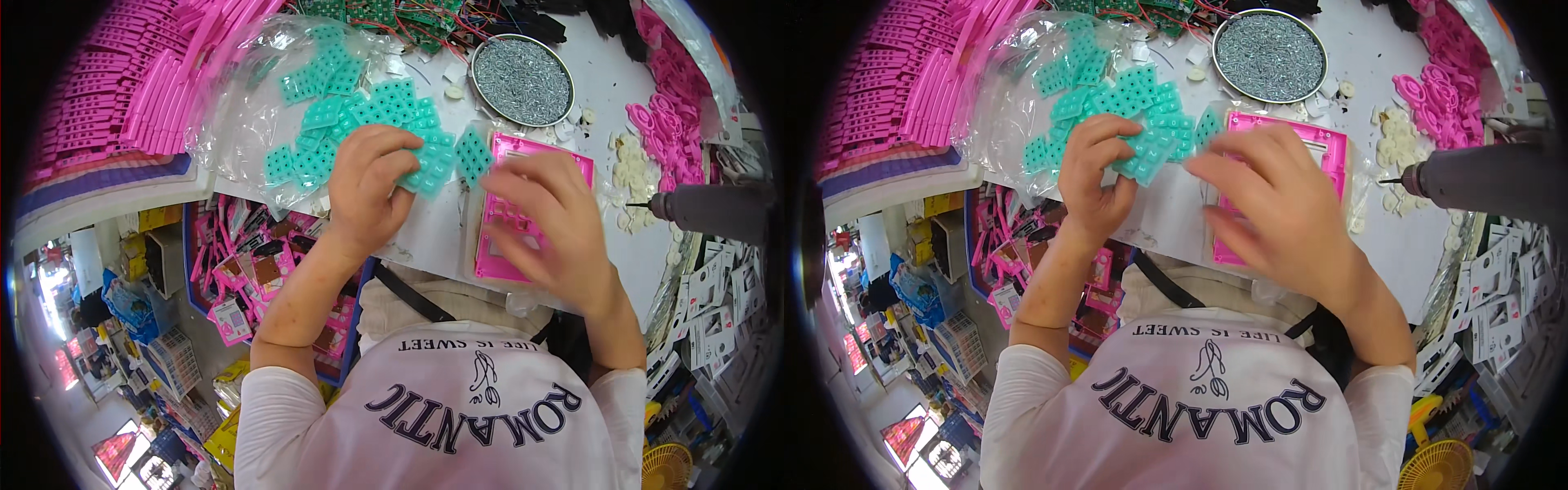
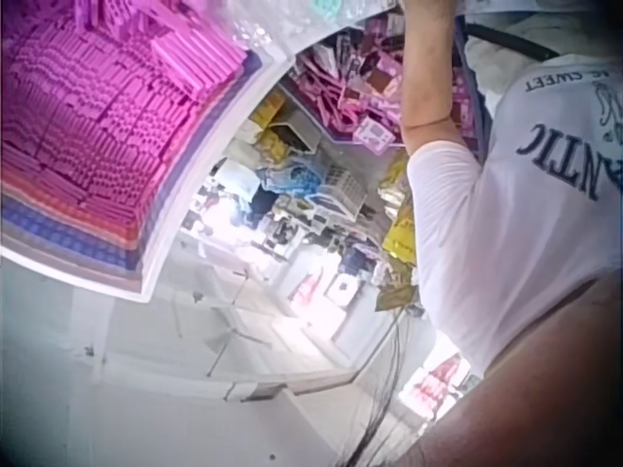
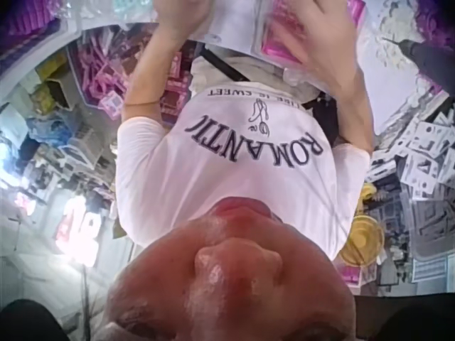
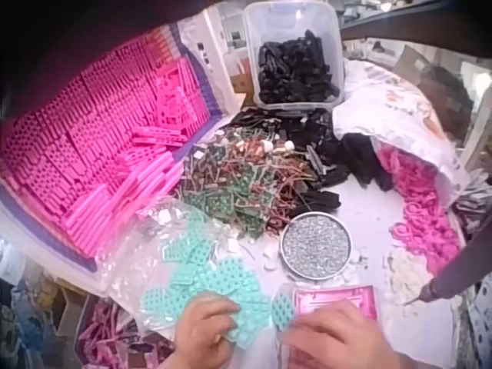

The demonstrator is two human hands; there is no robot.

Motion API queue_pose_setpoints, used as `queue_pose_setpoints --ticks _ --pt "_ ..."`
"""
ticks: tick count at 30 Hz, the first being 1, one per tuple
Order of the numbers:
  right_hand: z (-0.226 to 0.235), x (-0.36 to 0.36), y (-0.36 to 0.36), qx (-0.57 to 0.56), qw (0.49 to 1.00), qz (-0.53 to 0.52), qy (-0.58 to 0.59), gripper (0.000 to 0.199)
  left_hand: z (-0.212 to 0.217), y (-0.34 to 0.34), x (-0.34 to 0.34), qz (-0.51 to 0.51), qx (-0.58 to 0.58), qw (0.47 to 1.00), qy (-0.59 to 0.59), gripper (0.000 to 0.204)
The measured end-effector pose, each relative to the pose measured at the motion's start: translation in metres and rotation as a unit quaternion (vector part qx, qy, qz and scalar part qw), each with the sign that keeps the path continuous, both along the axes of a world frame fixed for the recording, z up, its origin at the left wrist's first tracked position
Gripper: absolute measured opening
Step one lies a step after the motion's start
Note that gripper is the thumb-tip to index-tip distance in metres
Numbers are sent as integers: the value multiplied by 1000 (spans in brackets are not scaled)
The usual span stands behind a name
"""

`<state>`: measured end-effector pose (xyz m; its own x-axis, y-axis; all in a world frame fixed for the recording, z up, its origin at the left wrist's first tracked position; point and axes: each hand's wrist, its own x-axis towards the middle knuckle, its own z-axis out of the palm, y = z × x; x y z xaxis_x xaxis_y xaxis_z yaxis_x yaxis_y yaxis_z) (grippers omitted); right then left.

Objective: Assembling and packaging small plastic toy sets using various components and a hot glue gun.

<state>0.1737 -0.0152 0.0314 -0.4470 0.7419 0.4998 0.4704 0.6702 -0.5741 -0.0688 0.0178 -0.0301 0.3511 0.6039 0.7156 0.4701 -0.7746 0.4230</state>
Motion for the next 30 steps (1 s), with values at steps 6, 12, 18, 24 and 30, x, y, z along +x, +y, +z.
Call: queue_pose_setpoints --ticks 6,12,18,24,30 --pt "-8 -2 23 40 999 27 8 33 16 -5 12 -44 -153 986 43 56" --pt "12 52 4 -116 979 -54 162 22 -1 24 28 -117 -173 966 153 63" --pt "20 76 -6 -240 966 -11 98 21 7 44 -3 -124 -89 964 219 46" --pt "-16 57 16 -325 945 38 -21 19 35 4 -17 67 -106 975 183 57" --pt "-23 40 34 -226 962 23 -152 16 28 -32 -2 -11 -174 971 164 50"
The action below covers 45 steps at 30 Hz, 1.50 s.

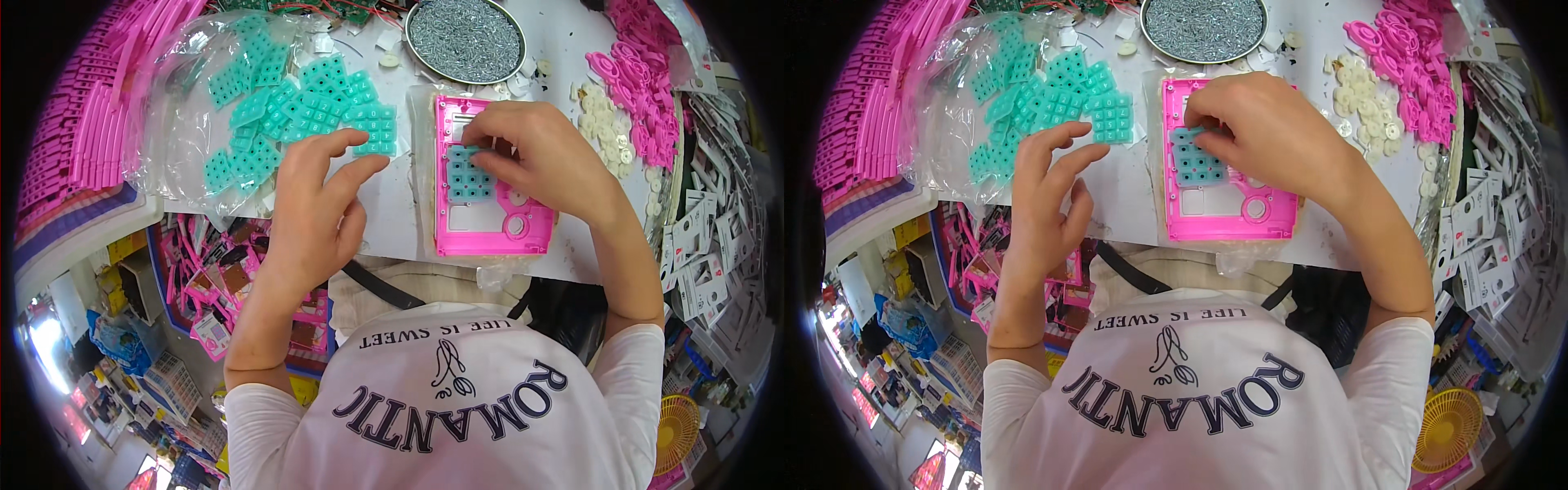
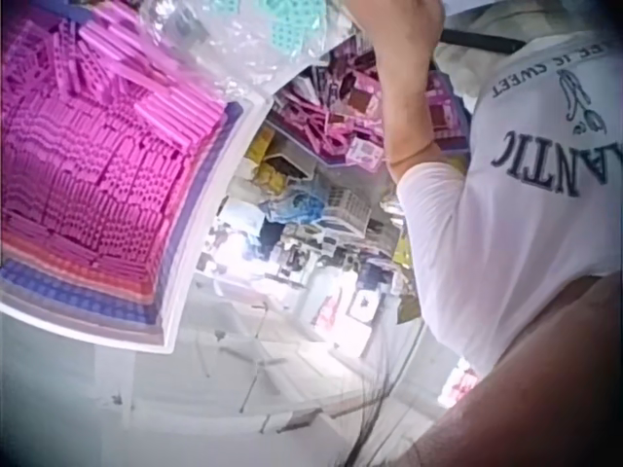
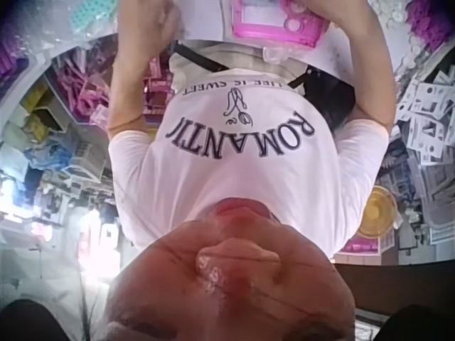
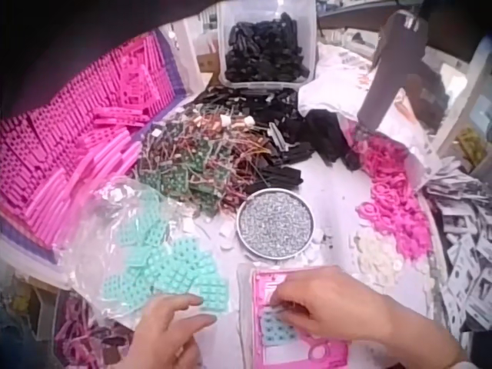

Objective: Assembling and packaging small plastic toy sets using various components and a hot glue gun.

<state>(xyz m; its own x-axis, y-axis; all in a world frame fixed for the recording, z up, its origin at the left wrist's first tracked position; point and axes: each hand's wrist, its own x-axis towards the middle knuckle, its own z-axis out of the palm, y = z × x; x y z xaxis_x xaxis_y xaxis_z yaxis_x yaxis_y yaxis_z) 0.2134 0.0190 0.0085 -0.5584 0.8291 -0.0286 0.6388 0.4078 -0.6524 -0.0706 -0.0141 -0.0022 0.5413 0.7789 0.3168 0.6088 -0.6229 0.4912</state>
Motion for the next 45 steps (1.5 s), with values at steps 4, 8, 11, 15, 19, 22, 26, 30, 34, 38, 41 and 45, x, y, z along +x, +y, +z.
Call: queue_pose_setpoints --ticks 4,8,11,15,19,22,26,30,34,38,41,45 --pt "-5 1 -5 31 999 7 -9 16 -6 0 -1 6 -11 1000 -26 47" --pt "-6 1 -17 45 998 -48 -11 18 -9 0 -2 5 -17 1000 -18 42" --pt "-6 -2 -24 107 991 -71 -29 26 -13 0 -3 5 -19 1000 -20 40" --pt "1 -1 -44 176 983 -4 -49 55 -11 -2 -3 14 -18 999 -25 38" --pt "0 -10 -71 114 982 60 -135 87 -3 8 -2 -6 -6 999 -40 36" --pt "1 -17 -76 83 979 70 -172 96 10 31 -1 -38 4 999 -33 33" --pt "-3 -20 -75 86 975 63 -196 101 28 89 -3 -4 57 998 -6 24" --pt "-3 -25 -78 77 971 61 -216 102 35 170 -13 133 108 981 87 24" --pt "-4 -23 -80 81 973 52 -209 102 46 260 -28 278 47 934 222 28" --pt "-6 -25 -83 83 974 44 -208 100 77 285 -33 326 91 919 200 26" --pt "-6 -21 -82 81 975 49 -199 98 125 276 -30 272 -95 917 275 36" --pt "-7 -19 -82 92 986 35 -136 90 103 291 -53 221 -204 859 415 32"
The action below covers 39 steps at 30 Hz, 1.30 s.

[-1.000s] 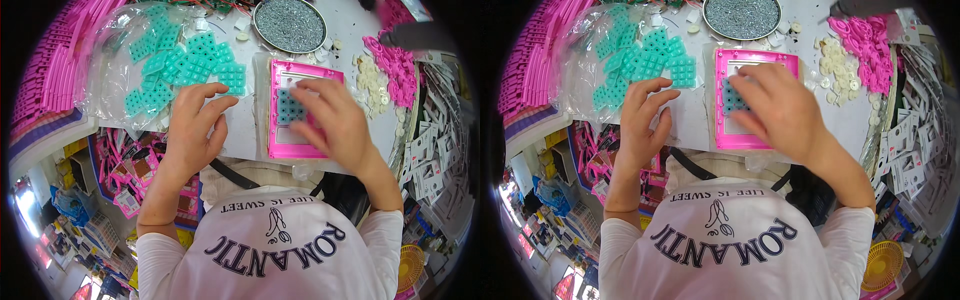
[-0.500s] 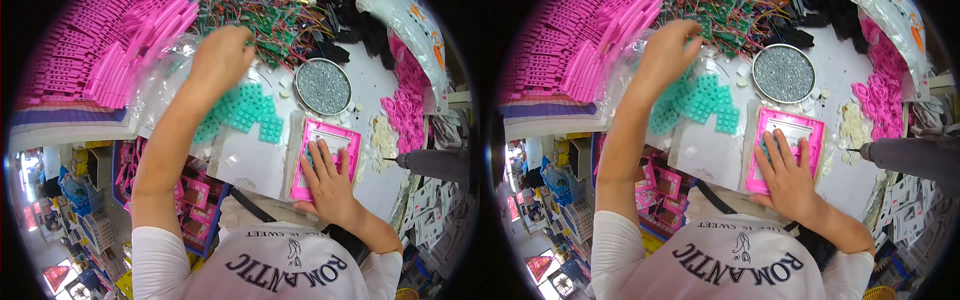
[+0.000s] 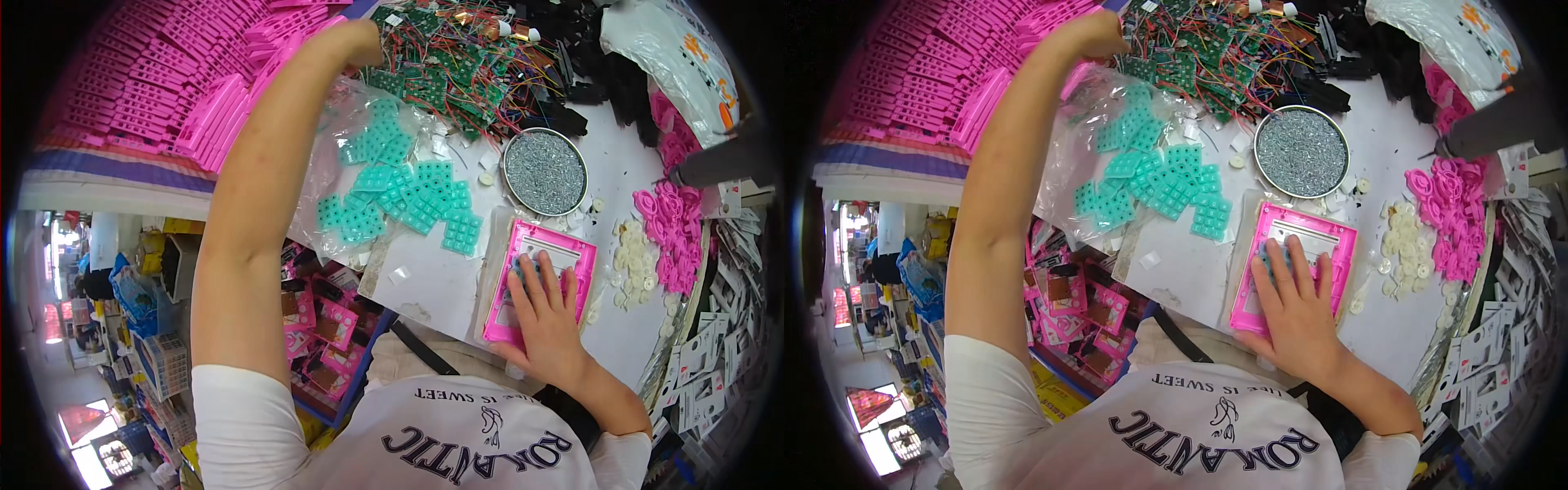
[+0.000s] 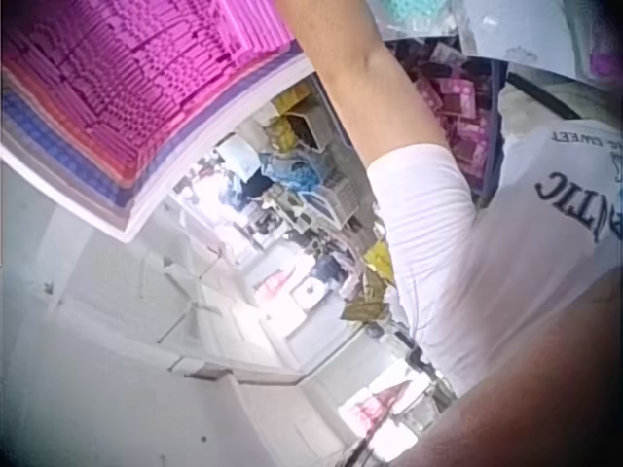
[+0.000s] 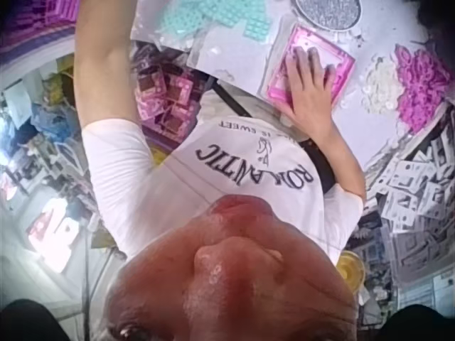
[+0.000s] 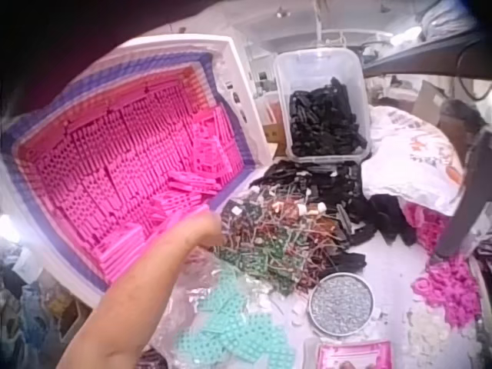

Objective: Assembling and packaging small plastic toy sets using various components and a hot glue gun.

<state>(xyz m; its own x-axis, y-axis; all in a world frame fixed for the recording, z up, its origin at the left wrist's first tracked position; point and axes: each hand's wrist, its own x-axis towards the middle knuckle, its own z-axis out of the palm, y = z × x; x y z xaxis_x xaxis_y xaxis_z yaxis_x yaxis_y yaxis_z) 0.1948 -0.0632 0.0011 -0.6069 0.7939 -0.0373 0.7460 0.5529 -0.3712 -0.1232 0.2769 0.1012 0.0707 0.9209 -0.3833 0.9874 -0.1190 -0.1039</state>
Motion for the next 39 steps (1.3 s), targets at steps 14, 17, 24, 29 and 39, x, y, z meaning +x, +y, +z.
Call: queue_pose_setpoints --ticks 14,17,24,29,39 --pt "17 14 7 37 992 2 122 67 -72 -8 -24 4 276 945 -178 33" --pt "27 21 15 73 981 30 175 56 -32 -15 -42 -103 437 856 -257 26" --pt "57 -23 57 16 885 -72 460 50 39 -154 53 -186 447 763 -430 20" --pt "42 -50 92 -61 821 -141 549 44 14 -223 91 -193 292 791 -501 18" --pt "33 -18 103 -365 607 139 692 29 -52 -247 75 39 35 679 -733 24"
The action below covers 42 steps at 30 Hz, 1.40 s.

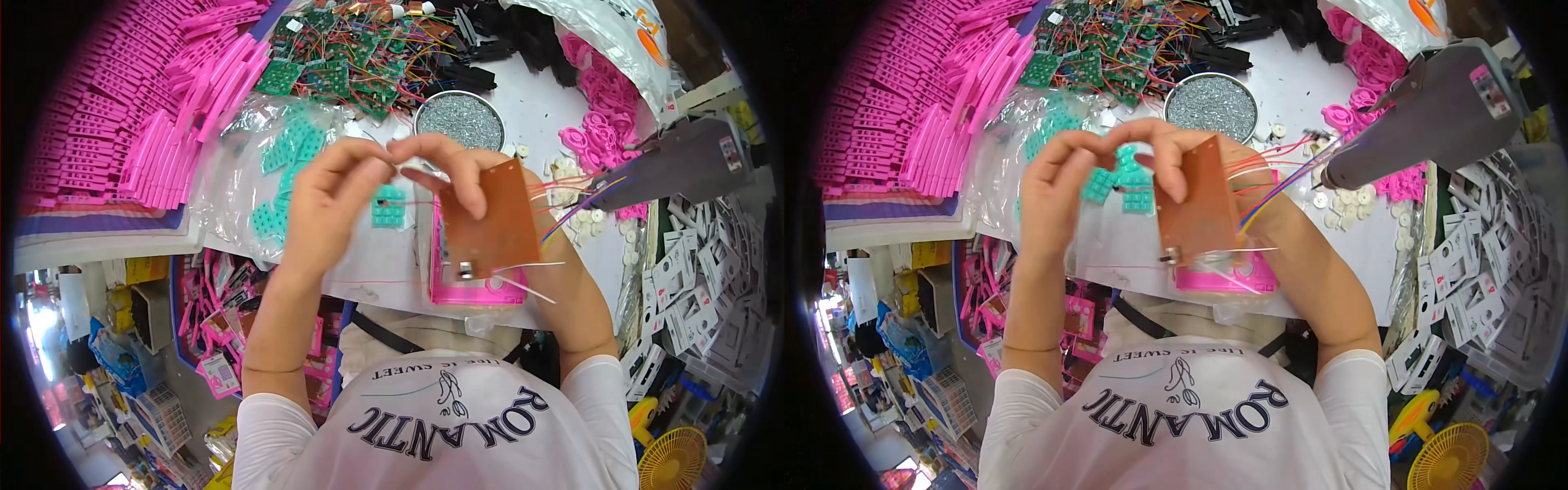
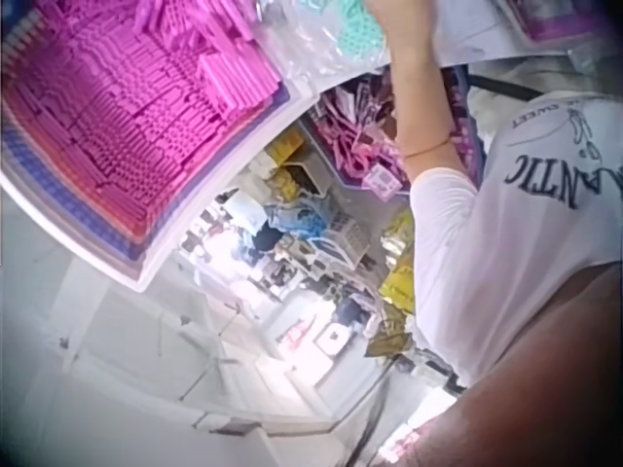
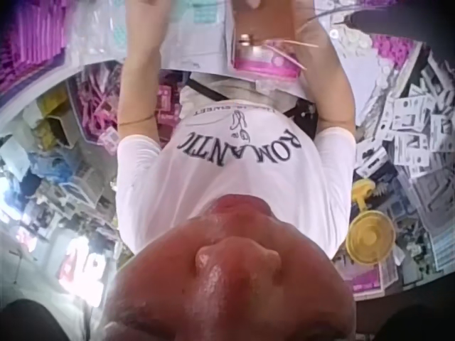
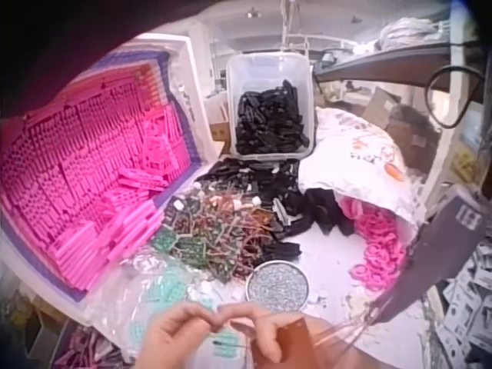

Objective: Assembling and packaging small plastic toy sets using various components and a hot glue gun.

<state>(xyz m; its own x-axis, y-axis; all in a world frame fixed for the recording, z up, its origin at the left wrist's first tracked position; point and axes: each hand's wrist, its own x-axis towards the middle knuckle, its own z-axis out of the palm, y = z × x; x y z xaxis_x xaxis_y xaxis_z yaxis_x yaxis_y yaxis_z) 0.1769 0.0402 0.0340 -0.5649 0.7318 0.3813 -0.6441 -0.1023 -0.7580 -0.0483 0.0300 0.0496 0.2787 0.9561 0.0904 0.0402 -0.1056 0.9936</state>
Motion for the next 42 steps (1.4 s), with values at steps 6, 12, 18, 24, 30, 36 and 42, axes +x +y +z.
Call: queue_pose_setpoints --ticks 6,12,18,24,30,36,42 --pt "12 3 -3 2 998 7 -59 36 -4 10 19 -186 45 980 56 25" --pt "-6 -1 -4 -56 985 -55 -156 44 -6 4 13 -281 -125 952 -3 26" --pt "-23 34 -41 -190 965 -40 -176 41 -29 -22 -7 -122 -281 906 -292 42" --pt "-20 41 -53 -129 960 -75 -239 23 -40 -40 3 -75 -276 912 -294 46" --pt "-13 41 -48 -133 944 -134 -270 15 -42 -43 11 -56 -237 912 -329 56" --pt "-23 -8 -61 -182 950 -163 -192 43 -33 -37 24 -186 -180 877 -405 49" --pt "-2 22 -60 -165 948 -78 -262 66 -36 -61 18 -81 18 985 -152 41"
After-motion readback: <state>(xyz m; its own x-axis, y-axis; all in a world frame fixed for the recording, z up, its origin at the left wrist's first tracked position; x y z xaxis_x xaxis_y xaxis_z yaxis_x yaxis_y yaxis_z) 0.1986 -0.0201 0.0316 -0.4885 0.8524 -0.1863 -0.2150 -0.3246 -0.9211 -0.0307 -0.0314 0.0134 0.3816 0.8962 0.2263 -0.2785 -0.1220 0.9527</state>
